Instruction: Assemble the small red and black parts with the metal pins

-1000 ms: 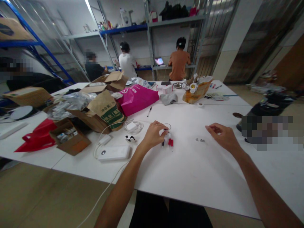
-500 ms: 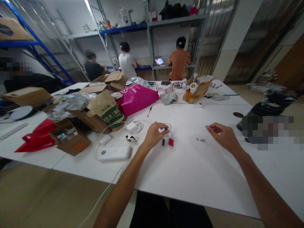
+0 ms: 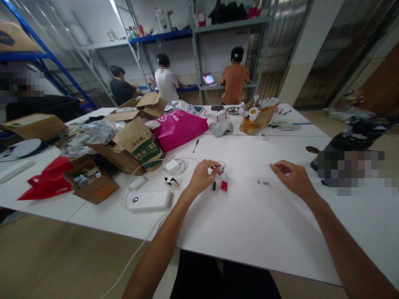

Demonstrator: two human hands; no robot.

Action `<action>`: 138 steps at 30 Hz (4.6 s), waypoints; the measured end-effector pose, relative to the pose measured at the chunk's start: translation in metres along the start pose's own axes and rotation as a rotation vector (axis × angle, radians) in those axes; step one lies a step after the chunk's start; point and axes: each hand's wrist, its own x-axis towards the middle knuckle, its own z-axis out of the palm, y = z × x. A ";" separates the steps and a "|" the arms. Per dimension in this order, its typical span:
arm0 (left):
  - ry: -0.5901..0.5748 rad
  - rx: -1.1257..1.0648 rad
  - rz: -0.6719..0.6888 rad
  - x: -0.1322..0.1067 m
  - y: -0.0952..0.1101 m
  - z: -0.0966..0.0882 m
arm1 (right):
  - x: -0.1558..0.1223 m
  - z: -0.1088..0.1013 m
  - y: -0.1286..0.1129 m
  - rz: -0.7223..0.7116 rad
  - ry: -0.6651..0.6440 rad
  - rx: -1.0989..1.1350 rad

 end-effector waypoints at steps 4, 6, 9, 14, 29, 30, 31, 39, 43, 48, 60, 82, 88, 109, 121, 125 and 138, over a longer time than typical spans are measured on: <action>0.023 0.001 0.025 0.001 -0.002 0.002 | 0.000 0.000 0.000 -0.004 -0.008 -0.005; 0.027 0.015 0.038 0.001 -0.005 0.002 | 0.000 -0.001 -0.001 -0.008 -0.008 -0.004; 0.030 0.052 0.069 0.002 -0.008 0.004 | 0.000 0.000 -0.001 -0.011 -0.010 -0.004; 0.044 0.102 0.093 0.001 -0.008 0.005 | 0.000 0.000 -0.001 -0.020 -0.010 -0.016; 0.005 0.102 0.094 0.001 -0.009 0.006 | -0.001 0.001 -0.001 -0.016 -0.015 0.001; 0.000 0.100 0.098 0.001 -0.009 0.006 | -0.001 0.001 -0.001 -0.012 -0.014 0.005; -0.007 0.098 0.104 0.001 -0.009 0.006 | -0.001 0.001 -0.001 -0.010 -0.016 0.005; -0.050 0.091 0.162 0.001 -0.009 0.005 | 0.000 0.001 -0.001 -0.008 -0.019 -0.011; -0.058 0.101 0.176 0.001 -0.007 0.005 | 0.000 0.002 0.000 -0.010 -0.026 -0.016; -0.070 0.101 0.206 0.001 -0.007 0.004 | 0.000 0.002 0.000 -0.011 -0.026 -0.024; -0.058 0.110 0.248 0.001 -0.009 0.006 | 0.000 0.003 0.004 -0.001 -0.031 -0.009; -0.154 0.557 0.326 -0.006 0.000 0.001 | -0.002 0.004 0.003 -0.006 -0.027 -0.016; -0.146 0.498 0.255 -0.005 -0.003 0.003 | -0.001 0.004 0.003 -0.018 -0.036 -0.015; -0.086 0.396 0.215 -0.004 0.003 -0.004 | -0.001 0.002 0.002 -0.028 -0.020 -0.022; -0.130 0.551 0.263 -0.008 -0.005 -0.016 | -0.002 0.002 0.001 -0.020 -0.037 -0.010; -0.176 0.461 0.232 -0.005 -0.008 -0.019 | -0.002 0.002 0.002 -0.027 -0.038 -0.015; -0.007 0.044 0.143 -0.001 -0.017 -0.024 | -0.001 0.003 0.001 -0.017 -0.032 -0.006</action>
